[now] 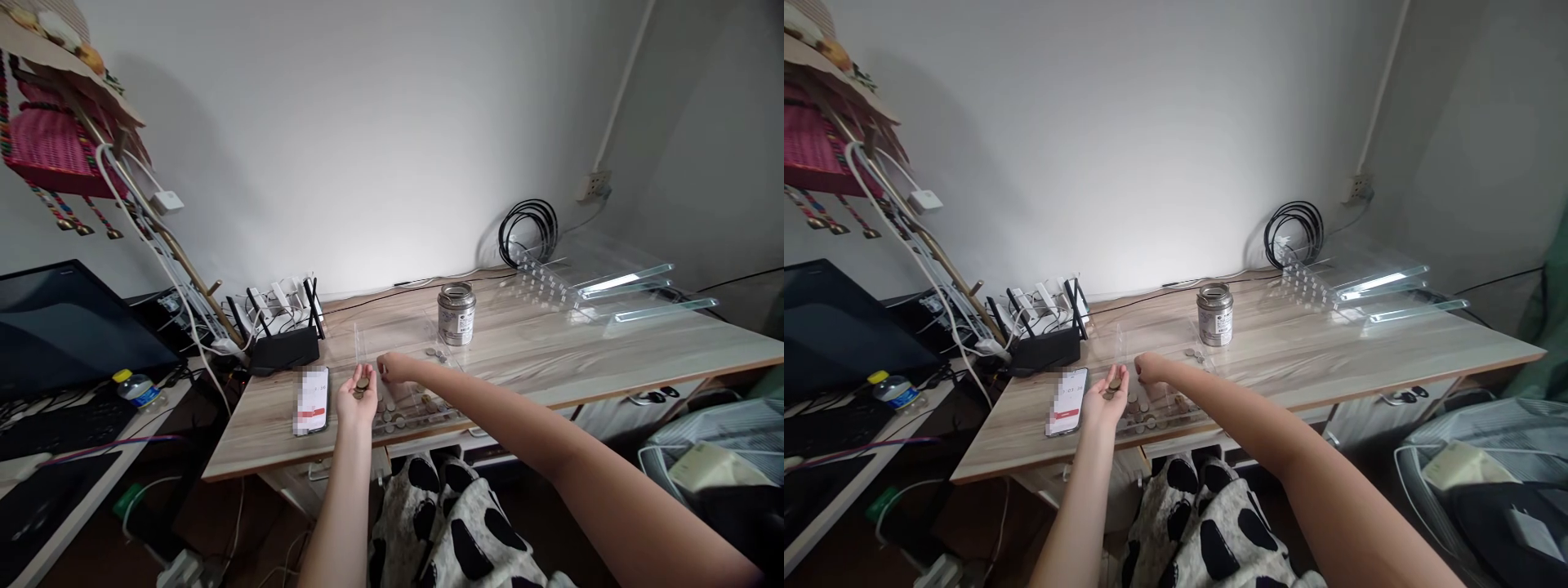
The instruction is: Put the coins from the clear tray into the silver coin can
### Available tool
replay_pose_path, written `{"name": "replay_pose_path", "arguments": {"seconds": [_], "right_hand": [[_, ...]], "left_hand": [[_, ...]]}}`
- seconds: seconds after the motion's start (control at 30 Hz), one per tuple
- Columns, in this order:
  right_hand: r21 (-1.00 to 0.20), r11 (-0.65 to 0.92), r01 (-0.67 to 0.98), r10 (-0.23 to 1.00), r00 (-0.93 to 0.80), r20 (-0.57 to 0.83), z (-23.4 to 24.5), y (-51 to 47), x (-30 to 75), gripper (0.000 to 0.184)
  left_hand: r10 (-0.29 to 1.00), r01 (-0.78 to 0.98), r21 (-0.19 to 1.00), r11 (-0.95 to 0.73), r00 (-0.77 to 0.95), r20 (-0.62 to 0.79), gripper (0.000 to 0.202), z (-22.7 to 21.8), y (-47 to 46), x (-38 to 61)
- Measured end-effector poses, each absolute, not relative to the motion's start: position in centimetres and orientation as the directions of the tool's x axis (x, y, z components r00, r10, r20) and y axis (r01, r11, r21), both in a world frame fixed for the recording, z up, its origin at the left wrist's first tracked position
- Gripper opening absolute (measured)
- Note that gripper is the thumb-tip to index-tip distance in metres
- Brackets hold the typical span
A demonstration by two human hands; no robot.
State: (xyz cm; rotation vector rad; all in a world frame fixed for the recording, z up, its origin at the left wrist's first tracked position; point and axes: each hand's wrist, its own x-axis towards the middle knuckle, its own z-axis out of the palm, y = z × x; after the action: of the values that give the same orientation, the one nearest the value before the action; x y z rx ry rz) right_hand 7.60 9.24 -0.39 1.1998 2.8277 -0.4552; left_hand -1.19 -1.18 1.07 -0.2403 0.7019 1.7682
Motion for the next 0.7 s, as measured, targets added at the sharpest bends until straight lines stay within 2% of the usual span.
{"name": "replay_pose_path", "arguments": {"seconds": [0.23, 0.5, 0.7], "right_hand": [[-0.324, 0.608, 0.725, 0.703, -0.681, -0.204, -0.5, 9.9, 9.7, 0.033], [-0.328, 0.648, 0.687, 0.7, -0.707, -0.101, -1.6, 9.3, 10.0, 0.033], [-0.362, 0.654, 0.664, 0.703, -0.711, -0.035, -1.1, 9.6, 9.8, 0.013]], "left_hand": [[0.817, -0.929, 0.347, -0.128, -0.297, -0.494, 0.03, 0.9, -0.4, -0.5], [0.861, -0.911, 0.393, -0.125, -0.297, -0.413, 0.034, -0.6, 0.8, 0.4], [0.867, -0.909, 0.399, -0.12, -0.292, -0.403, 0.033, -0.7, 0.1, 0.4]]}}
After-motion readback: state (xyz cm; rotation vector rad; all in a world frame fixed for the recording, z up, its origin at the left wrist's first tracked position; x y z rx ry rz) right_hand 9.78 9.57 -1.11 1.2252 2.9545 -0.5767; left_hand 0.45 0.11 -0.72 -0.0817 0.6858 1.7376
